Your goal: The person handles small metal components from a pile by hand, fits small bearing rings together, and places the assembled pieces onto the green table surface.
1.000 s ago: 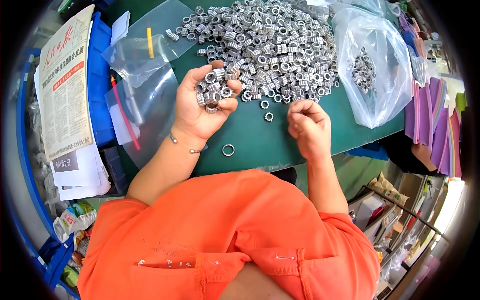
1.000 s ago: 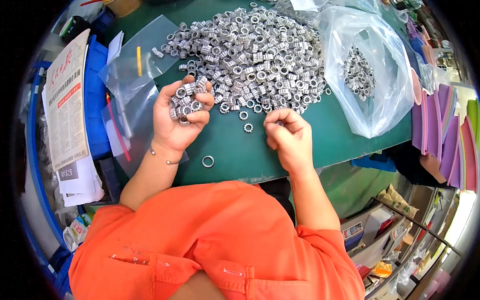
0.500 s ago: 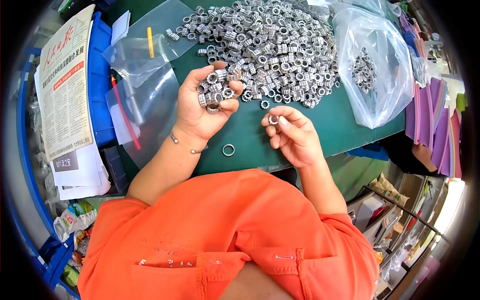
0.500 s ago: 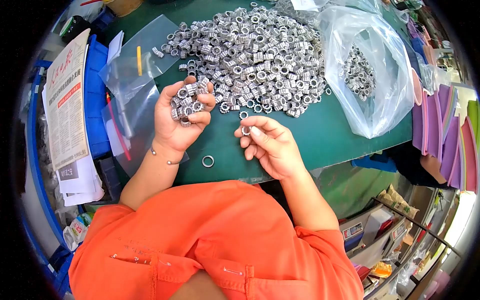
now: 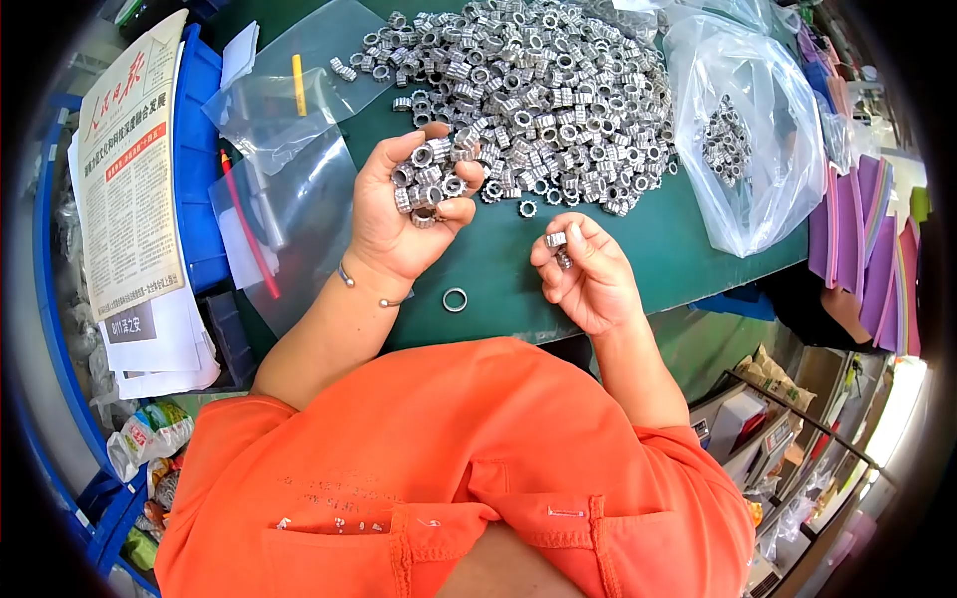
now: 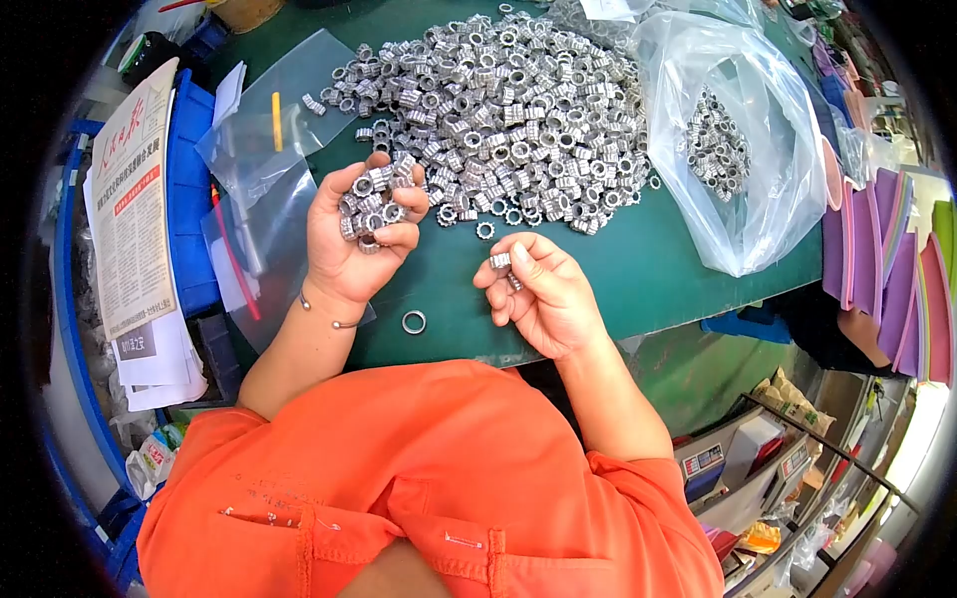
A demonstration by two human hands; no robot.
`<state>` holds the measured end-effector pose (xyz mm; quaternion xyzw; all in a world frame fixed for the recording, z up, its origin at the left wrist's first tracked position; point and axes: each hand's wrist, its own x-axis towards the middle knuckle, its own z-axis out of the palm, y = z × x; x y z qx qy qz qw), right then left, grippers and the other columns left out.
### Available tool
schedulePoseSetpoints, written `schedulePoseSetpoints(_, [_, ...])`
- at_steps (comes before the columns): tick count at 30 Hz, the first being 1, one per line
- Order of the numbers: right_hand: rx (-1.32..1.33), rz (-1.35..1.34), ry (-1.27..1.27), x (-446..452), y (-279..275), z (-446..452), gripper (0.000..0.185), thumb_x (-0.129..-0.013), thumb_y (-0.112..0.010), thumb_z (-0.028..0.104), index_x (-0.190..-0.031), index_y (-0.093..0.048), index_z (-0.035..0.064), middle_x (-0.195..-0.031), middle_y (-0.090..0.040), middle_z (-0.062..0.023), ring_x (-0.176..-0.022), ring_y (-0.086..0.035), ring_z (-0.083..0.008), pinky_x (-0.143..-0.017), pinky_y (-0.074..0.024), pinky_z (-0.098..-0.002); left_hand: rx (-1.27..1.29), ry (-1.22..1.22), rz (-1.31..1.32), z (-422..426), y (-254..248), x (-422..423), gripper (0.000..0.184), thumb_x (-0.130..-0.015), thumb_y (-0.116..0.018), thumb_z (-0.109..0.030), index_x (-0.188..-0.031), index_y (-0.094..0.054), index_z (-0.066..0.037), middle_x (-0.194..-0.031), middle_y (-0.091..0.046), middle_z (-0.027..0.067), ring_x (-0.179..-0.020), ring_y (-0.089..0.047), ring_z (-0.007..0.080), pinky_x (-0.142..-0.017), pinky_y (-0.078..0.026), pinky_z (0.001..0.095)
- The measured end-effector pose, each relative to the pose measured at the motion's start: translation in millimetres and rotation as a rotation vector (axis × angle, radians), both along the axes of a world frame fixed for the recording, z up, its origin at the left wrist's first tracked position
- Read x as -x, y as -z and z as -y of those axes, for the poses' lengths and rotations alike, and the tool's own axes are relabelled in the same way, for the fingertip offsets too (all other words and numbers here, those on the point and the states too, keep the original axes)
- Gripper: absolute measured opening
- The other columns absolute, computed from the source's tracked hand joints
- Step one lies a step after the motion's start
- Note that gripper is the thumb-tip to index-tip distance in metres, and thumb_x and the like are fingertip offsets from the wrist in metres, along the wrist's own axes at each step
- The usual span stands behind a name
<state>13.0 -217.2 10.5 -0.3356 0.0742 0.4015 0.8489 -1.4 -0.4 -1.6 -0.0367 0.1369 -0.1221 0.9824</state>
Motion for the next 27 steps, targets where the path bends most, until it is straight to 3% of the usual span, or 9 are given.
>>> schedulePoseSetpoints(8, [-0.098,0.006,0.017,3.1,8.4,5.2,0.019,-0.089,-0.052,0.020,-0.094,-0.054,0.0021,-0.077,-0.059,-0.0107,-0.056,-0.051,-0.0118,-0.048,-0.0445,-0.0254,0.014,0.007,0.004,0.7,0.1,0.3,0.019,-0.082,-0.050,-0.020,-0.095,-0.059,-0.010,-0.104,-0.049,0.0166,-0.085,-0.049,0.0230,-0.049,-0.044,0.0268])
schedulePoseSetpoints(11, [-0.045,0.042,0.065,5.1,10.0,3.4,0.019,-0.086,-0.056,0.016,-0.094,-0.057,-0.0007,-0.077,-0.060,-0.0107,-0.056,-0.051,-0.0113,-0.048,-0.0444,-0.0255,0.006,-0.001,-0.002,0.9,-0.8,-0.2,0.019,-0.083,-0.050,-0.020,-0.095,-0.059,-0.010,-0.104,-0.049,0.0166,-0.084,-0.050,0.0229,-0.048,-0.044,0.0265])
schedulePoseSetpoints(13, [0.104,0.278,0.133,8.4,6.4,0.1,0.019,-0.084,-0.060,0.011,-0.096,-0.058,-0.0032,-0.077,-0.060,-0.0115,-0.055,-0.051,-0.0112,-0.048,-0.0445,-0.0259,-0.001,-0.002,-0.026,1.1,-1.1,0.0,0.019,-0.083,-0.050,-0.020,-0.095,-0.058,-0.010,-0.104,-0.049,0.0165,-0.084,-0.050,0.0230,-0.048,-0.044,0.0263])
schedulePoseSetpoints(15, [0.143,0.279,0.156,8.4,6.4,0.8,0.020,-0.081,-0.063,0.009,-0.094,-0.059,-0.0052,-0.077,-0.061,-0.0124,-0.053,-0.051,-0.0114,-0.048,-0.0447,-0.0260,0.001,0.000,-0.024,1.0,-1.5,-0.1,0.018,-0.083,-0.050,-0.020,-0.096,-0.058,-0.010,-0.104,-0.049,0.0164,-0.084,-0.050,0.0230,-0.048,-0.043,0.0262])
schedulePoseSetpoints(27, [-0.074,0.316,0.171,8.0,13.8,3.1,0.021,-0.080,-0.064,0.015,-0.091,-0.060,-0.0024,-0.075,-0.060,-0.0130,-0.052,-0.051,-0.0129,-0.044,-0.0439,-0.0272,-0.002,-0.001,-0.017,1.1,-0.9,0.2,0.018,-0.083,-0.050,-0.020,-0.095,-0.058,-0.010,-0.104,-0.049,0.0167,-0.084,-0.050,0.0230,-0.048,-0.043,0.0263])
